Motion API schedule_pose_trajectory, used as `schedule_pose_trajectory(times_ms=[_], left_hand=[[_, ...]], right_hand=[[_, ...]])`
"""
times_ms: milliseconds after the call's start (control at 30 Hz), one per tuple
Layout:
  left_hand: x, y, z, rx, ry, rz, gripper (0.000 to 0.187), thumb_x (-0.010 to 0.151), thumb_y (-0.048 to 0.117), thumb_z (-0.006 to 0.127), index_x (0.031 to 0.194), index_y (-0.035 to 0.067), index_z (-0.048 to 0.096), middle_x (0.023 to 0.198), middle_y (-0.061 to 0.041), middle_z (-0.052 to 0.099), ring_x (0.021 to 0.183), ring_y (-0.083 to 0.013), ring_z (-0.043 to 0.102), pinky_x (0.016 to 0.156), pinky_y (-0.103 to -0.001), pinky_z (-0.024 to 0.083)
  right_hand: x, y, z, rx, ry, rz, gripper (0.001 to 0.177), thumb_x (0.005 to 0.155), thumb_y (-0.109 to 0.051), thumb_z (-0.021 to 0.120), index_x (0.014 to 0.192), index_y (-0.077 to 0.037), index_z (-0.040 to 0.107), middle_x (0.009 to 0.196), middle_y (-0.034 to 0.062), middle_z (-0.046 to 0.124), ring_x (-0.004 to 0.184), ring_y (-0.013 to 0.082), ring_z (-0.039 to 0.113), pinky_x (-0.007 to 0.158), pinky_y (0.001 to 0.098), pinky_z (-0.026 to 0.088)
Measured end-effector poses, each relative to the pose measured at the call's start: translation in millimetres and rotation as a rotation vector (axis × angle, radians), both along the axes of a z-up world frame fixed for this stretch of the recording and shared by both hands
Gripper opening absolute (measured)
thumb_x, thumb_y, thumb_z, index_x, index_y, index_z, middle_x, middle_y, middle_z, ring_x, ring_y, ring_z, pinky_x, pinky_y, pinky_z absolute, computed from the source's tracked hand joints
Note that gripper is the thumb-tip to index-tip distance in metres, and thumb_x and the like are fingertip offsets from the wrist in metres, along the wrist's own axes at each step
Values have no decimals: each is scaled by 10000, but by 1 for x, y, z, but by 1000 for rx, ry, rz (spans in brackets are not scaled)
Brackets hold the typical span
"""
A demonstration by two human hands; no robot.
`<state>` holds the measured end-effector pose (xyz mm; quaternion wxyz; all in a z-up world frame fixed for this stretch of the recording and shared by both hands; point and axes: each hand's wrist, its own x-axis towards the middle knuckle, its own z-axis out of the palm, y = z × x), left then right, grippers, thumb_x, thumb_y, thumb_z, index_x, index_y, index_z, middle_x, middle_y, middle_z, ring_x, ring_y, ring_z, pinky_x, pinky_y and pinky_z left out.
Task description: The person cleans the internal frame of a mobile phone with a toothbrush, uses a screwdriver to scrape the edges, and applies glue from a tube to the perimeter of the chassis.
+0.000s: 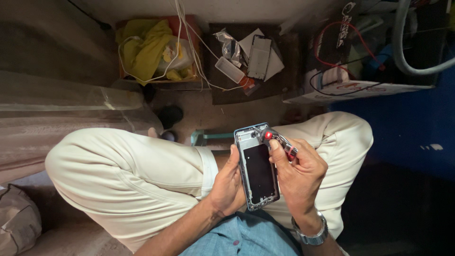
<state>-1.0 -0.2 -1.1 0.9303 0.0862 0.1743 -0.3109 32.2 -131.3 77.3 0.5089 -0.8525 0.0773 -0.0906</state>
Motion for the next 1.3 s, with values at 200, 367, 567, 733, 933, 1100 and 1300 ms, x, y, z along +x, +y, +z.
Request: schedule_pose_trajectory(times_ms=[200, 367, 567, 733, 933, 1100, 1300], left_hand=[[0, 1, 2, -107, -77, -11, 736, 1096, 605, 255, 1528, 39, 443, 1415, -132, 575, 1302, -280, 582, 1128, -437, 489], [6, 2, 13, -21, -117, -29, 762, 1068, 610, 216, 1536, 43, 415, 1445, -157, 557, 1353, -299, 548, 1190, -468, 430], [11, 2, 22, -9, -137, -27, 768, 1067, 599, 201, 1555, 34, 382, 1489, -170, 519, 1390, -292, 514, 1239, -489, 380], [13, 3, 26, -17, -157, -20, 787, 1071, 602, 195, 1567, 14, 362, 1500, -191, 505, 1398, -294, 506, 1245, -488, 372], [13, 3, 27, -30, -193, -25, 818, 1070, 610, 194, 1591, -7, 322, 1510, -203, 497, 1406, -300, 503, 1260, -483, 358], [12, 3, 25, -16, -198, -41, 845, 1064, 629, 183, 1602, -11, 306, 1505, -205, 496, 1399, -314, 507, 1260, -487, 359], [11, 5, 24, -24, -144, -68, 861, 1040, 644, 187, 1595, -4, 303, 1521, -205, 486, 1392, -329, 525, 1224, -471, 399]], right_hand=[[-1, -3, -2, 28, 21, -23, 124, 962, -85, 744, 993, 35, 744, 797, 24, 667, 634, 39, 616, 502, 183, 459], [1, -4, -1, 101, 65, -61, 128, 954, -79, 728, 1005, 38, 743, 809, 25, 650, 617, 34, 623, 430, 182, 522], [0, -7, -4, 113, 42, -59, 141, 956, -74, 722, 1042, 36, 742, 834, 33, 664, 639, 38, 639, 439, 184, 536], [-2, -12, -10, 65, 17, -56, 125, 992, -67, 724, 1027, 50, 749, 829, 54, 674, 656, 69, 652, 490, 197, 507], [-1, -14, -9, 147, 23, -73, 152, 984, -70, 702, 1038, 70, 726, 874, 59, 677, 704, 98, 717, 525, 205, 579], [0, -13, -6, 125, 14, -60, 153, 989, -67, 694, 1046, 71, 721, 887, 64, 679, 702, 107, 722, 519, 212, 566], [0, -14, -6, 146, 37, -76, 151, 995, -71, 691, 1023, 76, 718, 887, 73, 676, 701, 114, 730, 503, 215, 581]])
